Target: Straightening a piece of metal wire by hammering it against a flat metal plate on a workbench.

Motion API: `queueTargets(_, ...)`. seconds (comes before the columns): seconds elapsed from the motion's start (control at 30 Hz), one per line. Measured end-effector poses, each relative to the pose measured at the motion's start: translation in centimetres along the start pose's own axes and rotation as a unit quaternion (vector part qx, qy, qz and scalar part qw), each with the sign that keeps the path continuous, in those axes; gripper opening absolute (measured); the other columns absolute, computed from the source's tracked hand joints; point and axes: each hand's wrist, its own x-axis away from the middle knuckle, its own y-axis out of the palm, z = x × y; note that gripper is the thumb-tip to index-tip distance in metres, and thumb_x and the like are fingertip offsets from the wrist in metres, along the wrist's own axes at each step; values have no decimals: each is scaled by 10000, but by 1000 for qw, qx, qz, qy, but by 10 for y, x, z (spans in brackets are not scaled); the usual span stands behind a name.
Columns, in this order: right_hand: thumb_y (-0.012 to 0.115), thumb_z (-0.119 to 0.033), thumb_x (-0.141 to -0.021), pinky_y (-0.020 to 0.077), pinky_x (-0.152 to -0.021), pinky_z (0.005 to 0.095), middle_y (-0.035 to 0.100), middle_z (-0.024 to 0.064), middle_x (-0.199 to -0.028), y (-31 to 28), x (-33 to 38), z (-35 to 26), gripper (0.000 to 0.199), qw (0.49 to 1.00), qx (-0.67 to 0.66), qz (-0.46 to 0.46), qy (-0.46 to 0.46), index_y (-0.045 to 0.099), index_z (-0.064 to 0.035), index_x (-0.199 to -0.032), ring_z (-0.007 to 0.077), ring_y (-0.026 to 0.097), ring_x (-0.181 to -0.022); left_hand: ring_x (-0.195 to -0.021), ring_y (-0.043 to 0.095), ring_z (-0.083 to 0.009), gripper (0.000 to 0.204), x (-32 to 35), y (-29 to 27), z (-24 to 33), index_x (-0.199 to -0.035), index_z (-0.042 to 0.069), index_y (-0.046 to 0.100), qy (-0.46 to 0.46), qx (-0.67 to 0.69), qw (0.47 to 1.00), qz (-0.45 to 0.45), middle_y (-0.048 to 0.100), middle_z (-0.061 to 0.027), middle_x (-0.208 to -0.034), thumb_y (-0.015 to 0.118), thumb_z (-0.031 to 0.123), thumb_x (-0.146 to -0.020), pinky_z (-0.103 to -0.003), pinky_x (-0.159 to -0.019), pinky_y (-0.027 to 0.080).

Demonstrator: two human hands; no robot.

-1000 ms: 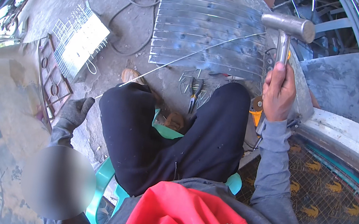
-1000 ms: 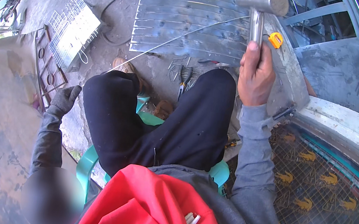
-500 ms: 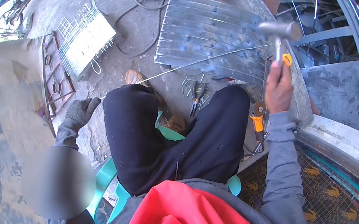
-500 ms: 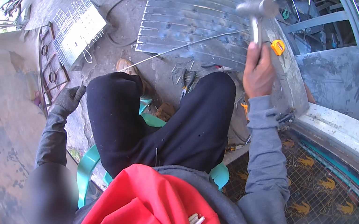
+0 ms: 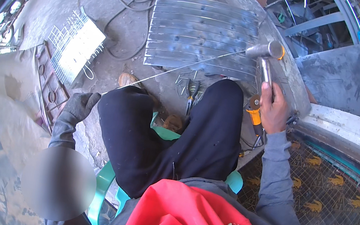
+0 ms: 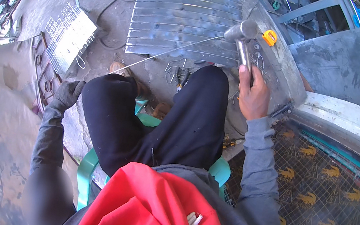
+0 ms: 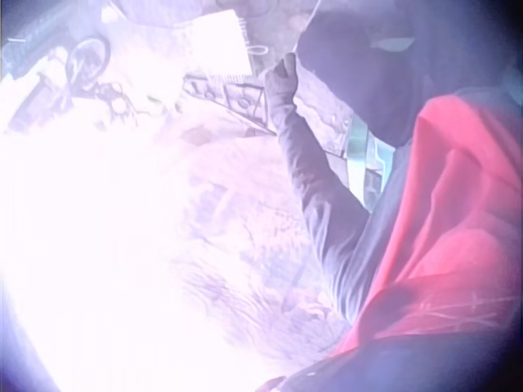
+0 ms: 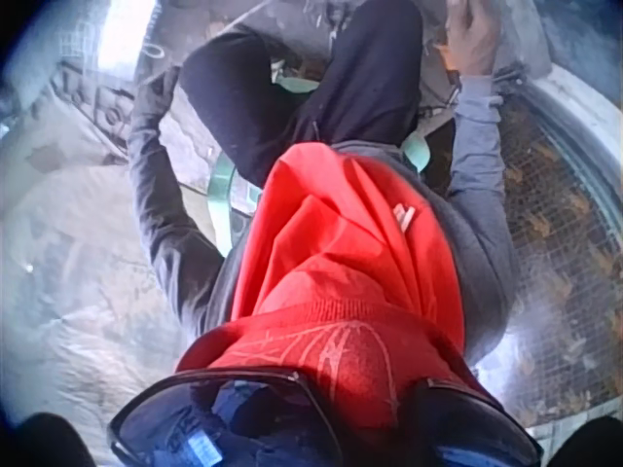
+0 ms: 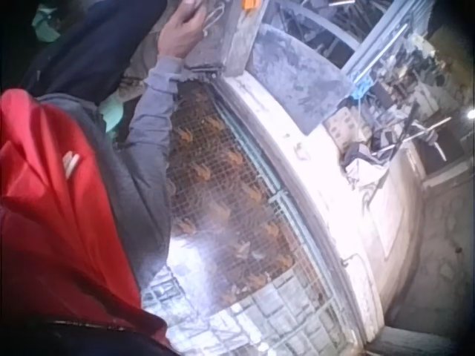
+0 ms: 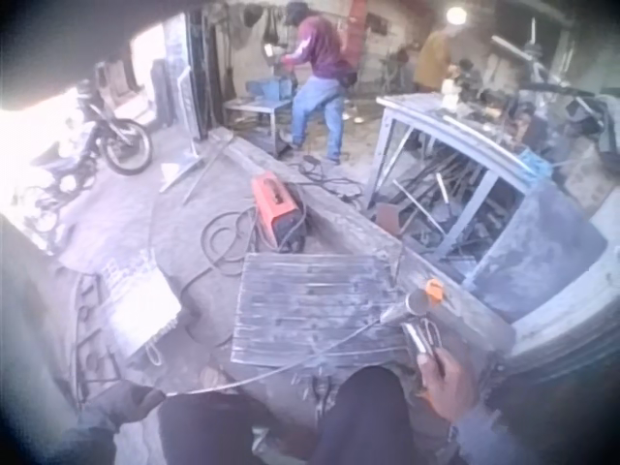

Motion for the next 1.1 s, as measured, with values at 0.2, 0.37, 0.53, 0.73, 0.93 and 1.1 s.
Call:
queueTargets(0.2,555,-423,-1009,462,-580,342,576,44,-658,-10,14,21,403,998,-17,55,10,637,-31,-1055,146,574,-600,-830,631,-460,411,-2,3,4,-904,29,674,8,0,1000,-25,633,-265,-824,504,389,-1010,-481,-682,492)
queueTargets(0.37,540,-433,-1014,472,-598,347,600,68,-688,-2,1,15,398,994,-46,98,-1,619,-43,-1036,156,598,-627,-842,635,-460,410,-2,4,3,-950,41,690,-12,3,1000,-24,637,-269,-835,500,399,-1009,-472,-699,505)
queueTargets(0.53,471,-490,-1015,487,-697,502,660,208,-828,17,-37,39,444,989,132,34,-54,595,-67,-1072,454,641,-804,-840,631,-467,418,0,9,-2,-945,33,689,-9,21,1000,-11,633,-276,-823,495,397,-1009,-477,-705,504)
queueTargets(0.73,484,-502,-1008,472,-675,478,631,204,-792,16,-30,30,460,989,107,88,-58,603,-59,-1045,437,616,-737,-838,627,-470,422,-1,4,-2,-905,13,670,4,1,1000,-21,627,-281,-815,501,386,-1007,-483,-708,498)
queueTargets(0.93,504,-469,-1014,448,-627,464,588,165,-722,0,-14,26,439,999,48,-1,-4,599,-40,-1017,368,598,-656,-823,639,-466,486,7,1,-11,-911,3,683,-46,28,998,-17,637,-279,-808,503,444,-1008,-472,-699,493)
queueTargets(1.1,495,-468,-1018,454,-624,470,601,164,-711,10,24,27,440,995,25,90,-22,602,-42,-1036,395,599,-649,-781,636,-461,518,6,-3,-14,-890,5,683,-43,26,999,-15,621,-282,-777,515,483,-999,-468,-681,485)
